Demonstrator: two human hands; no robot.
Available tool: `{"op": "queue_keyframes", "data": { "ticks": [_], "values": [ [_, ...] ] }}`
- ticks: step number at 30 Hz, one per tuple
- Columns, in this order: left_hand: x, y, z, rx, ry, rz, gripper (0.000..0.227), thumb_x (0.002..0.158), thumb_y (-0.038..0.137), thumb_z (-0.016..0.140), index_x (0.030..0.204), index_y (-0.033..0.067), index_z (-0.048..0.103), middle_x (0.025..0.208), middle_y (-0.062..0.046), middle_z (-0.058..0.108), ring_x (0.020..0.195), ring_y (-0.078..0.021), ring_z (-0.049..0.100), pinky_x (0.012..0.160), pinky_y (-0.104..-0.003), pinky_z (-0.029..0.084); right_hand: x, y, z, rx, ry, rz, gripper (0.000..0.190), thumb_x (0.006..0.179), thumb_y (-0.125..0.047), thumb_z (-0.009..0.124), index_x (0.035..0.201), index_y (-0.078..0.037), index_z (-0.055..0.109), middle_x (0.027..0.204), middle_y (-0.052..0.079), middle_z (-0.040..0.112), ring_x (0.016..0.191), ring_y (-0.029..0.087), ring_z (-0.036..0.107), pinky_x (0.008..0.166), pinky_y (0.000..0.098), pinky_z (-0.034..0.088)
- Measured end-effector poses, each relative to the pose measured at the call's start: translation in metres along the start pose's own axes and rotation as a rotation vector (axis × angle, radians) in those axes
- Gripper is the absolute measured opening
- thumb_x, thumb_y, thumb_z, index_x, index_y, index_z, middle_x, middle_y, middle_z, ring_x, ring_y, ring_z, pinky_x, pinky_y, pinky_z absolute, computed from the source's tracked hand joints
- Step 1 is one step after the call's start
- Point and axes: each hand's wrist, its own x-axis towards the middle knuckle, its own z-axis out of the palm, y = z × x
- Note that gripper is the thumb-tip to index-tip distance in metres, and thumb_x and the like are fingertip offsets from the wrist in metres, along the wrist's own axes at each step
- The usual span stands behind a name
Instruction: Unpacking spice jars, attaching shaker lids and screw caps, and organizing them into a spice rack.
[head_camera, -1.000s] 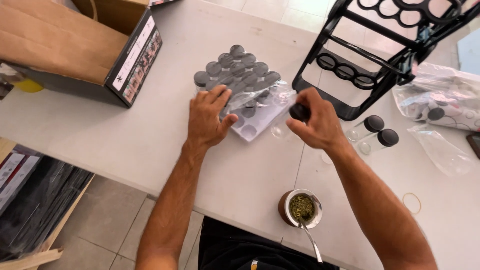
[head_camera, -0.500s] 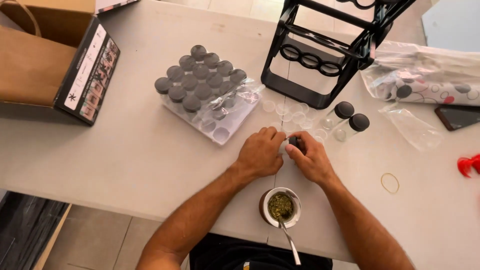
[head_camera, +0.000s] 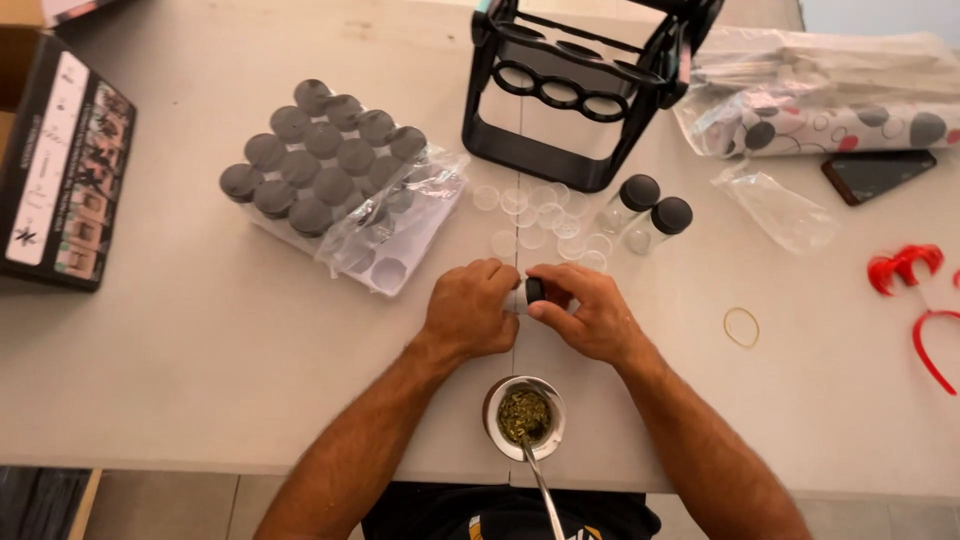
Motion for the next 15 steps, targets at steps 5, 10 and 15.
{"op": "queue_keyframes", "data": {
  "ticks": [5,10,15],
  "values": [
    [0.003,0.0,-0.002,0.002,-0.01,-0.003,0.037,0.061,0.016,0.057,0.097,0.014,0.066,0.079,-0.004,0.059,0.077,-0.0259,0.068,0.07,-0.037,0.055,0.002,-0.009,-0.003,0.043,-0.014,-0.044,0.061,0.082,-0.027,0.084,0.134,-0.003,0.064,0.12,0.019,0.07,0.094,0.028,0.072,0.084,0.0424,0.059],
    [0.003,-0.002,-0.001,-0.004,-0.041,0.012,0.039,0.061,0.016,0.057,0.099,0.0138,0.067,0.08,-0.005,0.06,0.077,-0.0258,0.069,0.071,-0.037,0.056,0.001,-0.008,-0.007,0.032,0.005,0.071,0.038,0.088,-0.022,0.082,0.118,-0.001,0.073,0.089,0.013,0.076,0.073,0.021,0.071,0.07,0.0356,0.06],
    [0.001,0.001,-0.017,-0.135,-0.059,-0.061,0.054,0.064,0.016,0.061,0.117,0.0093,0.066,0.091,-0.012,0.067,0.086,-0.0297,0.072,0.077,-0.039,0.059,0.007,-0.017,-0.043,-0.035,0.029,-0.147,0.034,0.066,0.001,0.085,0.096,-0.005,0.07,0.105,0.013,0.072,0.085,0.028,0.071,0.081,0.0385,0.059]
  ]
}}
